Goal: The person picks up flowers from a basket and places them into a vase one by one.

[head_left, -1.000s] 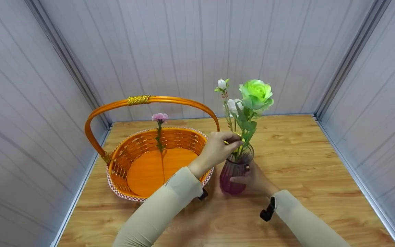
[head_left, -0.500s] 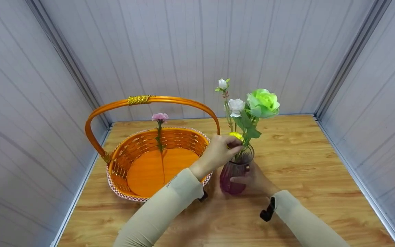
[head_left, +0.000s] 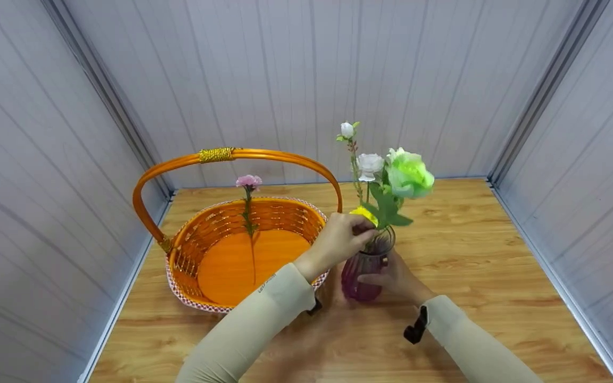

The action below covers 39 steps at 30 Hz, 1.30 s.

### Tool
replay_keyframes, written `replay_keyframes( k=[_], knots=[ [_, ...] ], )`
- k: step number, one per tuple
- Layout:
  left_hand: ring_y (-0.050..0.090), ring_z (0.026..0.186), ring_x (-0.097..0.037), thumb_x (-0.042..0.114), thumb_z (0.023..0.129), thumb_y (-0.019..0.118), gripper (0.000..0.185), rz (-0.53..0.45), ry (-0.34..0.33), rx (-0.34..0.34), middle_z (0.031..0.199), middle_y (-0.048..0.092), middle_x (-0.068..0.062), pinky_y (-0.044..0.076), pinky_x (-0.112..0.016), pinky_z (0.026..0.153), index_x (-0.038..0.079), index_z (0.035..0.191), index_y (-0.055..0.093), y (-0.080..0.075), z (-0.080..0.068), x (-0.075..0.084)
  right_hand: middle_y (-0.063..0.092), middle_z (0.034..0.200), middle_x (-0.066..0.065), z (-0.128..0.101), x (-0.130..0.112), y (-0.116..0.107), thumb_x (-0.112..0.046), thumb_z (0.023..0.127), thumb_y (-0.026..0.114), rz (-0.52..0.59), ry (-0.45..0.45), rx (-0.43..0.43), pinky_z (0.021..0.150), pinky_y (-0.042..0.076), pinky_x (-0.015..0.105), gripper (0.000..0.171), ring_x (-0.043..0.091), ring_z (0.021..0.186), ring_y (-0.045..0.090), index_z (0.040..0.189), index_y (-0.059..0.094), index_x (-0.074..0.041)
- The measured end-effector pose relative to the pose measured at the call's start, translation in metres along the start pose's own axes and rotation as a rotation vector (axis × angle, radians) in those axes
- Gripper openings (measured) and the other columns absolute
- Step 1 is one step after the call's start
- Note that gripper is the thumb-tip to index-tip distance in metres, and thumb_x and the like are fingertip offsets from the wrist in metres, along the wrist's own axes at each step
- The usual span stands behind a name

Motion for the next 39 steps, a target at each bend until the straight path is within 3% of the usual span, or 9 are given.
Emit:
replay_keyframes(
  k=[6,18,24,33,39],
  knots=[
    [0.077,0.082,-0.016,0.008,0.102,0.076,0.012,-0.031,-0.002,0.001,0.098,0.083,-0.013,0.061,-0.017,0.074,0.000,0.105,0.083,-0.002,-0.003,0.000,0.059,0.153,0.018,-0.001,0.003,0.000,-0.014,0.089,0.091,0.026,0.092,0.011,0.116,0.050,0.049,0.092,0.034,0.138,0.060,0.162,0.036,-0.007],
    [0.077,0.082,-0.021,0.008,0.100,0.078,0.012,-0.066,0.089,0.059,0.096,0.082,-0.013,0.065,-0.027,0.076,-0.002,0.105,0.082,-0.019,-0.014,-0.002,0.060,0.151,0.020,-0.001,0.003,0.000,-0.015,0.088,0.092,0.063,0.069,0.010,0.115,0.051,0.052,0.091,0.037,0.138,0.061,0.160,0.038,-0.008],
    [0.075,0.080,-0.020,0.008,0.099,0.078,0.011,-0.049,0.126,0.098,0.094,0.081,-0.012,0.064,-0.024,0.074,-0.001,0.104,0.081,-0.030,-0.024,-0.010,0.060,0.153,0.021,-0.002,0.004,0.000,-0.019,0.089,0.092,0.052,0.097,0.006,0.116,0.052,0.056,0.090,0.038,0.138,0.062,0.161,0.039,-0.008],
    [0.076,0.081,-0.020,0.014,0.102,0.078,0.018,-0.012,0.055,0.123,0.097,0.082,-0.011,0.067,-0.037,0.076,-0.001,0.111,0.081,-0.053,-0.040,-0.033,0.056,0.157,0.022,-0.001,0.006,-0.001,-0.020,0.087,0.094,0.046,0.142,0.017,0.118,0.050,0.059,0.095,0.041,0.142,0.058,0.162,0.037,-0.008],
    [0.074,0.084,-0.015,0.019,0.101,0.080,0.023,-0.002,-0.026,0.124,0.100,0.079,-0.006,0.066,-0.039,0.078,0.005,0.119,0.078,-0.071,-0.051,-0.051,0.059,0.153,0.023,-0.001,0.005,-0.001,-0.017,0.086,0.095,0.056,0.137,0.018,0.116,0.052,0.057,0.092,0.041,0.139,0.061,0.159,0.040,-0.005]
  ],
)
Point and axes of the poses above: each hand's wrist, its own z-axis towards the middle knuckle, its own y-axis out of the palm, x = y × z, the point moved 4 cm from there along z, towards the middle knuckle
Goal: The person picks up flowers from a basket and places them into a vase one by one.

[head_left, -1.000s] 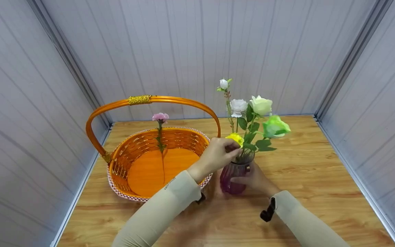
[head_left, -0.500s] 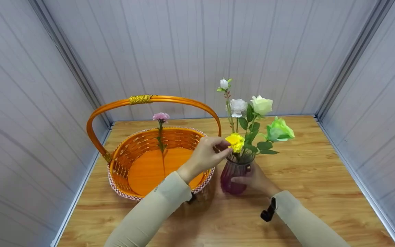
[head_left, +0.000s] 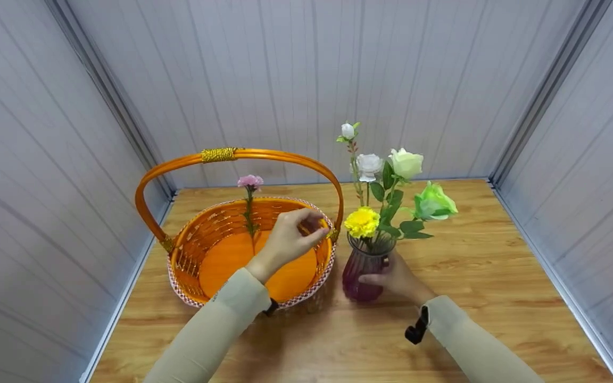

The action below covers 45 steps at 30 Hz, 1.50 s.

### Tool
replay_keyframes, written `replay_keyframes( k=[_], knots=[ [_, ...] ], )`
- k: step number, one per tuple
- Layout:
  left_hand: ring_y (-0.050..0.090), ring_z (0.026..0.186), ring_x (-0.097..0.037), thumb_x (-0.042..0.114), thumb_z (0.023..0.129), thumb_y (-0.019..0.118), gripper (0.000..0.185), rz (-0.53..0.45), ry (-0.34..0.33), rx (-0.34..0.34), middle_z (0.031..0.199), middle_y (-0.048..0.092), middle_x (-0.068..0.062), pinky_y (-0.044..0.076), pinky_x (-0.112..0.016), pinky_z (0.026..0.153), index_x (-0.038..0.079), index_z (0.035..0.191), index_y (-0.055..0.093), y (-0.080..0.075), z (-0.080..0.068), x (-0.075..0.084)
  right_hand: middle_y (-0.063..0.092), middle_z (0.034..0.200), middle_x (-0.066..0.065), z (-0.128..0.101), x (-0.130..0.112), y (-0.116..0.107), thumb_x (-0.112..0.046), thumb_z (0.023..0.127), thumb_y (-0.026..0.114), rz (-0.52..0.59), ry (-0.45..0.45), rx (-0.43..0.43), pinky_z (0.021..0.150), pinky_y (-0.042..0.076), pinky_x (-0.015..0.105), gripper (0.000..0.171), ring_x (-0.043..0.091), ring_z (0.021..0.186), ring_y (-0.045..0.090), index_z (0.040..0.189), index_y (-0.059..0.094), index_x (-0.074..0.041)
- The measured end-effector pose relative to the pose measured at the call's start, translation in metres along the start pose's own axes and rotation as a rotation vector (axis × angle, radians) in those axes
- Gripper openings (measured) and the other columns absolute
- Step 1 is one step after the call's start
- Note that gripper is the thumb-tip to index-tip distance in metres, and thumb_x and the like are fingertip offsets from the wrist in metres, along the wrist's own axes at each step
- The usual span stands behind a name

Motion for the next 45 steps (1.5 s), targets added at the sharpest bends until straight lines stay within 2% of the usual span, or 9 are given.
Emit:
replay_keyframes(
  k=[7,14,25,32,39,45],
  knots=[
    [0.073,0.085,-0.018,0.020,0.100,0.082,0.029,0.044,-0.080,0.033,0.101,0.078,-0.008,0.066,-0.048,0.082,0.004,0.123,0.076,-0.024,-0.007,-0.021,0.062,0.149,0.024,0.001,-0.001,0.000,-0.015,0.085,0.095,-0.002,-0.035,0.010,0.114,0.055,0.055,0.091,0.041,0.134,0.064,0.157,0.041,-0.004],
    [0.072,0.082,-0.017,0.022,0.099,0.083,0.028,0.109,-0.135,0.073,0.096,0.078,-0.007,0.063,-0.040,0.078,0.004,0.119,0.076,-0.047,-0.009,-0.039,0.061,0.149,0.026,0.001,-0.002,-0.001,-0.014,0.085,0.094,-0.014,-0.035,0.015,0.111,0.057,0.054,0.089,0.042,0.132,0.065,0.156,0.041,-0.001],
    [0.070,0.086,-0.025,0.018,0.100,0.081,0.025,0.081,-0.239,0.148,0.098,0.076,-0.012,0.060,-0.039,0.081,0.002,0.118,0.074,-0.075,-0.010,-0.073,0.062,0.147,0.026,0.001,-0.001,0.000,-0.014,0.085,0.094,0.017,-0.035,0.003,0.111,0.057,0.054,0.089,0.041,0.131,0.066,0.156,0.042,-0.003],
    [0.069,0.086,-0.025,0.019,0.100,0.081,0.028,0.101,-0.300,0.213,0.098,0.075,-0.014,0.057,-0.035,0.080,0.001,0.120,0.075,-0.084,-0.012,-0.099,0.062,0.149,0.025,0.001,-0.001,0.001,-0.015,0.085,0.095,0.029,-0.031,-0.004,0.113,0.055,0.055,0.089,0.040,0.133,0.065,0.156,0.042,-0.004],
    [0.071,0.091,-0.030,0.016,0.100,0.080,0.027,0.089,-0.345,0.286,0.101,0.076,-0.018,0.060,-0.044,0.086,-0.001,0.121,0.075,-0.088,-0.012,-0.121,0.060,0.149,0.027,-0.001,-0.002,0.001,-0.015,0.086,0.094,0.010,-0.036,-0.003,0.111,0.056,0.055,0.089,0.041,0.132,0.065,0.156,0.040,-0.002],
    [0.072,0.092,-0.033,0.016,0.100,0.080,0.027,0.111,-0.378,0.319,0.100,0.076,-0.020,0.061,-0.049,0.089,-0.003,0.118,0.075,-0.086,-0.012,-0.138,0.059,0.149,0.028,-0.001,-0.001,0.001,-0.016,0.088,0.092,0.001,-0.037,-0.011,0.109,0.058,0.052,0.090,0.042,0.131,0.066,0.157,0.037,-0.001]
  ],
)
Point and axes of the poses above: each hand's wrist, its own z-axis towards the middle knuckle, its own y-axis out of the palm, x = y × z, the point moved 4 cm from there along z, towards the middle knuckle
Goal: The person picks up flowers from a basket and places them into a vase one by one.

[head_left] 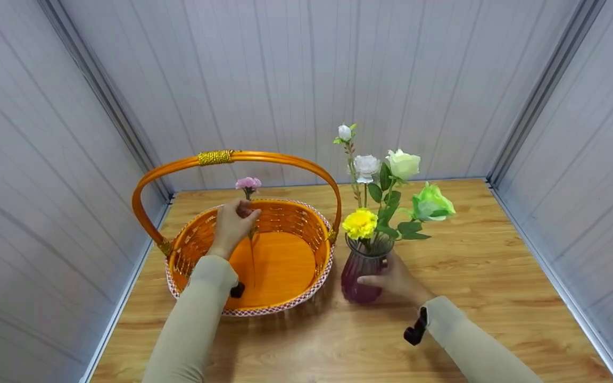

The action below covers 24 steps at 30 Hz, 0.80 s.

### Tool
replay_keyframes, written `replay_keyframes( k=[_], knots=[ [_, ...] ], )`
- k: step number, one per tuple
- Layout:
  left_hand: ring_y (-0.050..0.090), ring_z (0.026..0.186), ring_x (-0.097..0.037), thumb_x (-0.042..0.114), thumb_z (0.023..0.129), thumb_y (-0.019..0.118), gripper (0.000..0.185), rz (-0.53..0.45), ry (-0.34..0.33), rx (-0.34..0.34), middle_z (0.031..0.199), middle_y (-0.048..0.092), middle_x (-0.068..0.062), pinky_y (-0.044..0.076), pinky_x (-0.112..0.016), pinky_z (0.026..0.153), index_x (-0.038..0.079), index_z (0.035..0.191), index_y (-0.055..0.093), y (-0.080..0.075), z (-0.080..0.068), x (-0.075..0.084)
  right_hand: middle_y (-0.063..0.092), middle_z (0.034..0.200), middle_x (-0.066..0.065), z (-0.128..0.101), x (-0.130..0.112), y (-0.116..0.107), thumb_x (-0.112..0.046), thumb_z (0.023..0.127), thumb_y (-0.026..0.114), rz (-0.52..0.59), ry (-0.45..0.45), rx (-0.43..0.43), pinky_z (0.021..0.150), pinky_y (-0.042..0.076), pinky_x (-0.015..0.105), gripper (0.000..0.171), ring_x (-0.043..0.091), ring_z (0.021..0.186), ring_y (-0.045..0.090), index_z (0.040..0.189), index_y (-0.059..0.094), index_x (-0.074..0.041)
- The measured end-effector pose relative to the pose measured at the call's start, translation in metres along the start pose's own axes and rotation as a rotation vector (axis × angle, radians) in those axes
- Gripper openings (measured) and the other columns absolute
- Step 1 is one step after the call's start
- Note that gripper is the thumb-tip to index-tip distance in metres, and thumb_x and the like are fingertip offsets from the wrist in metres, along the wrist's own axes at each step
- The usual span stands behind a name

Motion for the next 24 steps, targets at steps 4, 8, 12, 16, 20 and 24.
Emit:
replay_keyframes(
  k=[4,8,12,16,20,24],
  knots=[
    [0.072,0.094,-0.035,0.017,0.099,0.081,0.030,0.010,-0.038,0.000,0.101,0.076,-0.020,0.061,-0.050,0.089,-0.004,0.120,0.074,0.004,0.001,-0.012,0.060,0.149,0.027,0.000,0.001,0.000,-0.018,0.087,0.094,-0.003,0.007,0.009,0.111,0.057,0.055,0.089,0.042,0.132,0.065,0.156,0.040,-0.002],
    [0.071,0.097,-0.036,0.015,0.099,0.080,0.036,0.005,-0.091,-0.034,0.105,0.075,-0.022,0.060,-0.049,0.091,-0.007,0.126,0.071,0.008,0.001,-0.025,0.060,0.148,0.028,0.001,0.002,-0.001,-0.016,0.086,0.094,-0.016,-0.007,0.014,0.111,0.056,0.056,0.089,0.043,0.131,0.065,0.155,0.041,0.000],
    [0.070,0.102,-0.037,0.013,0.098,0.080,0.044,0.002,-0.148,-0.094,0.112,0.072,-0.024,0.059,-0.048,0.090,-0.009,0.134,0.066,0.012,0.000,-0.037,0.060,0.148,0.029,0.000,0.001,-0.001,-0.016,0.086,0.094,-0.024,-0.014,0.015,0.111,0.056,0.056,0.089,0.043,0.132,0.065,0.156,0.040,0.000],
    [0.067,0.106,-0.037,0.010,0.099,0.078,0.048,0.022,-0.195,-0.139,0.119,0.069,-0.025,0.058,-0.050,0.094,-0.008,0.140,0.061,0.014,-0.001,-0.048,0.060,0.150,0.026,0.000,0.001,-0.001,-0.018,0.085,0.095,-0.018,0.001,0.020,0.114,0.054,0.059,0.090,0.043,0.134,0.064,0.156,0.041,-0.003],
    [0.066,0.108,-0.038,0.008,0.100,0.077,0.049,0.065,-0.231,-0.183,0.122,0.067,-0.027,0.058,-0.052,0.096,-0.008,0.142,0.058,0.017,-0.004,-0.059,0.060,0.151,0.025,0.001,0.003,0.000,-0.018,0.084,0.095,-0.015,0.005,0.023,0.116,0.051,0.061,0.091,0.043,0.137,0.062,0.157,0.042,-0.005],
    [0.065,0.106,-0.036,0.009,0.100,0.078,0.049,0.072,-0.262,-0.209,0.121,0.066,-0.026,0.056,-0.051,0.095,-0.007,0.142,0.056,0.020,-0.007,-0.066,0.060,0.150,0.026,0.001,0.003,0.000,-0.018,0.085,0.095,-0.015,-0.011,0.018,0.113,0.054,0.057,0.092,0.042,0.133,0.064,0.157,0.041,-0.003]
  ],
)
Point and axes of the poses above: each hand's wrist, its own z-axis towards the middle knuckle, its own y-axis out of the palm, x = y × z, the point moved 4 cm from there along z, towards the middle knuckle
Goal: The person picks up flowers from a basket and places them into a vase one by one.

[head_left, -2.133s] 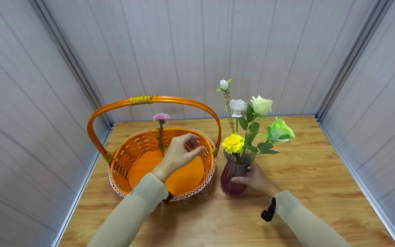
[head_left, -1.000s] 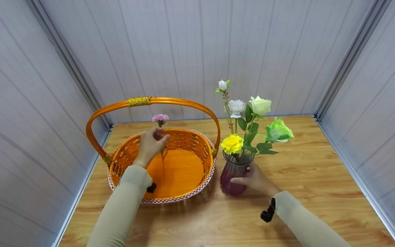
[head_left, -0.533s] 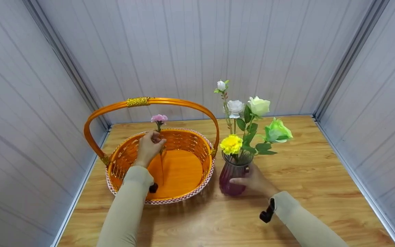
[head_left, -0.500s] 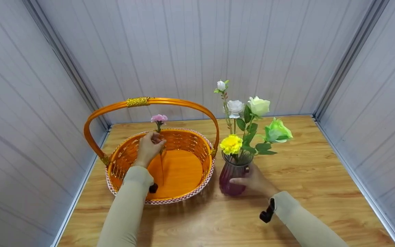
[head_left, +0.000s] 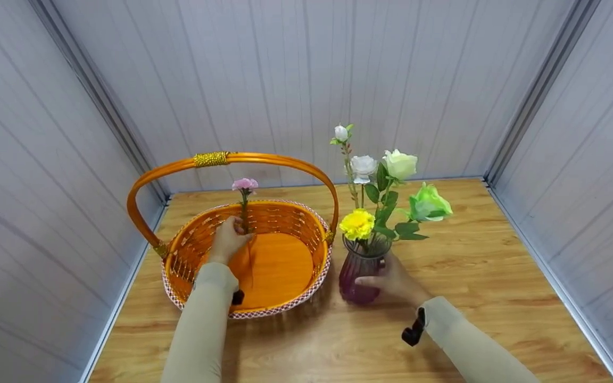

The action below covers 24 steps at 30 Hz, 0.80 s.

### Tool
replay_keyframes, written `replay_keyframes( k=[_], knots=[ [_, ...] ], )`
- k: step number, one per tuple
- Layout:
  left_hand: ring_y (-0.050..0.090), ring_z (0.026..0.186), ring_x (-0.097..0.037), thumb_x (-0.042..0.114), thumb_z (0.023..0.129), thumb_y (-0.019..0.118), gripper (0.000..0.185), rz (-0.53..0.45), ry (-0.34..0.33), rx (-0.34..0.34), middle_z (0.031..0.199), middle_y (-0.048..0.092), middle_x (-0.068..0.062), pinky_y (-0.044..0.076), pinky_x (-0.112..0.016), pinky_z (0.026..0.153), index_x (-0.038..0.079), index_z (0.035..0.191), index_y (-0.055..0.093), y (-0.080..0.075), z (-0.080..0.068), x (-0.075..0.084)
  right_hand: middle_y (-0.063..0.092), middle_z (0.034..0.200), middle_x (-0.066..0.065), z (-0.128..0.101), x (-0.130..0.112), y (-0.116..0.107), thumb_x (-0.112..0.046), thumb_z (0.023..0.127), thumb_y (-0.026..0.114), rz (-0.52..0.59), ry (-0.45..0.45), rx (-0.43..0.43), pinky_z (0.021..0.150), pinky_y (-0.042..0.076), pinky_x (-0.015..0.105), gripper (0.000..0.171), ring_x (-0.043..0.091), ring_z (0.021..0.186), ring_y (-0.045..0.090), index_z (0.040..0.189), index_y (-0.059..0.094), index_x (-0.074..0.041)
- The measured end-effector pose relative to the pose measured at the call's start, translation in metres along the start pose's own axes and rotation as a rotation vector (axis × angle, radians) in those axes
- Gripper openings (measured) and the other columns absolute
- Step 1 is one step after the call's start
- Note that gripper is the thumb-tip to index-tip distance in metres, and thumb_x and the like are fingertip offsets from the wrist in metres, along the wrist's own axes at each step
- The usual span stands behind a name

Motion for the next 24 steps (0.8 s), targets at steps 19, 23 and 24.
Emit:
replay_keyframes(
  k=[19,23,24],
  knots=[
    [0.065,0.087,-0.023,0.009,0.101,0.076,0.023,-0.040,-0.147,-0.140,0.104,0.065,-0.013,0.057,-0.032,0.074,-0.002,0.117,0.063,0.013,-0.008,-0.024,0.059,0.152,0.025,0.000,-0.004,0.000,-0.018,0.085,0.095,-0.005,-0.021,-0.002,0.116,0.052,0.057,0.093,0.043,0.137,0.062,0.159,0.040,-0.004],
    [0.069,0.090,-0.025,0.010,0.100,0.078,0.031,-0.033,-0.169,-0.205,0.114,0.069,-0.018,0.059,-0.034,0.076,-0.003,0.125,0.065,0.018,-0.006,-0.028,0.059,0.152,0.024,-0.001,-0.003,0.000,-0.019,0.085,0.095,0.007,-0.009,-0.012,0.118,0.050,0.058,0.094,0.042,0.138,0.062,0.159,0.040,-0.004],
    [0.070,0.090,-0.025,0.009,0.100,0.078,0.031,-0.032,-0.169,-0.215,0.115,0.070,-0.019,0.059,-0.035,0.077,-0.003,0.126,0.065,0.019,-0.006,-0.029,0.059,0.153,0.024,-0.001,-0.003,0.000,-0.020,0.085,0.095,0.008,-0.006,-0.014,0.118,0.050,0.059,0.094,0.042,0.139,0.061,0.160,0.039,-0.005]
  ],
)
Point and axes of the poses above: each hand's wrist, its own z-axis towards the middle knuckle, its own y-axis out of the palm, x = y × z, the point moved 4 cm from there along z, towards the middle knuckle
